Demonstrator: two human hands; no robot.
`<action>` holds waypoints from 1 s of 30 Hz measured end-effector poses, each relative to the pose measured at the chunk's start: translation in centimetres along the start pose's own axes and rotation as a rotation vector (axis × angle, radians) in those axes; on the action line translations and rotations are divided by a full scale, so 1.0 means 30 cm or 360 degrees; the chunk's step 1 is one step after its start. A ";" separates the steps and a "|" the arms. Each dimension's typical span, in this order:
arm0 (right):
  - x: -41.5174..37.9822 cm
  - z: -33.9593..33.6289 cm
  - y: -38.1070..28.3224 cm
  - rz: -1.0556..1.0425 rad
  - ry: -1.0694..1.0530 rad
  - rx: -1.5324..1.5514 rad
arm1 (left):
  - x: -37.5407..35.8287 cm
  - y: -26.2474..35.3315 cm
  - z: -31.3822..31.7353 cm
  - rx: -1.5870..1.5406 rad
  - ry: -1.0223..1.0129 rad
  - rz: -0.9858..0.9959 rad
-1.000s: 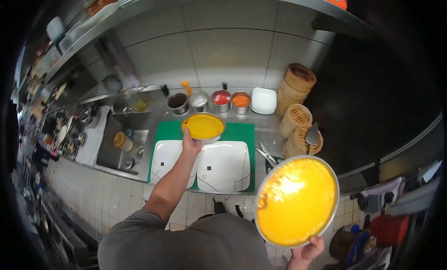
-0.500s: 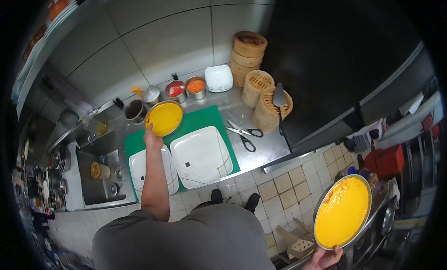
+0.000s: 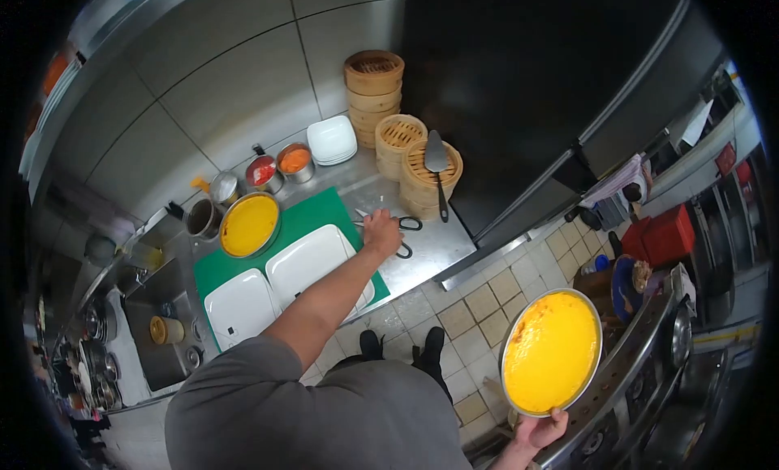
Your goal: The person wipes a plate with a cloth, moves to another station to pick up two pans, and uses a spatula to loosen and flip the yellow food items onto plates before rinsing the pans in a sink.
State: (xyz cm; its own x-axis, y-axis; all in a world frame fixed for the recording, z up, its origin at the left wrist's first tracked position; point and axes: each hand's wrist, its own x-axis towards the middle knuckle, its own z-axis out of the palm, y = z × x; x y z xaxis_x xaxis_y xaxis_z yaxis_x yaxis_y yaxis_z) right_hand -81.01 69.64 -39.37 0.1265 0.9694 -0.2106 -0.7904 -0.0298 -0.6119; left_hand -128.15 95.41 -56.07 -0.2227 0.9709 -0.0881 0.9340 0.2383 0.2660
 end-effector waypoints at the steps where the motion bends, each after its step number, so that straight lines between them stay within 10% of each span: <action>1: -0.013 0.007 0.014 -0.0033 0.0012 0.0004 | 0.040 -0.015 0.025 0.0139 -0.0047 0.0004; 16: -0.009 -0.082 0.033 0.0032 0.0332 -0.0198 | 0.212 -0.404 -0.232 0.0601 0.0126 -0.0109; 19: 0.043 -0.130 0.081 0.0098 0.0268 -0.0222 | 0.124 -0.319 -0.243 -0.0297 0.0678 -0.0061; 21: 0.082 -0.090 0.123 0.0126 0.0234 -0.0187 | 0.051 -0.205 -0.149 -0.0877 0.0440 0.0045; 25: 0.170 -0.087 0.164 0.0261 0.0129 -0.0138 | -0.057 0.108 -0.078 -0.2904 -0.0498 -0.0757; 30: 0.224 -0.091 0.130 0.0349 0.0079 -0.0201 | 0.072 0.134 0.039 -0.3477 -0.0233 -0.0884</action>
State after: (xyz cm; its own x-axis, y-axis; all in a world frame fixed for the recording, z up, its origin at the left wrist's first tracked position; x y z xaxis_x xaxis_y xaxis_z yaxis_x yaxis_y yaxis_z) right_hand -81.62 75.38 -45.26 -0.0078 0.9233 -0.3839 -0.7215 -0.2710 -0.6372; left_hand -124.54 98.44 -56.31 -0.1582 0.8373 -0.5233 -0.8534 0.1506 0.4990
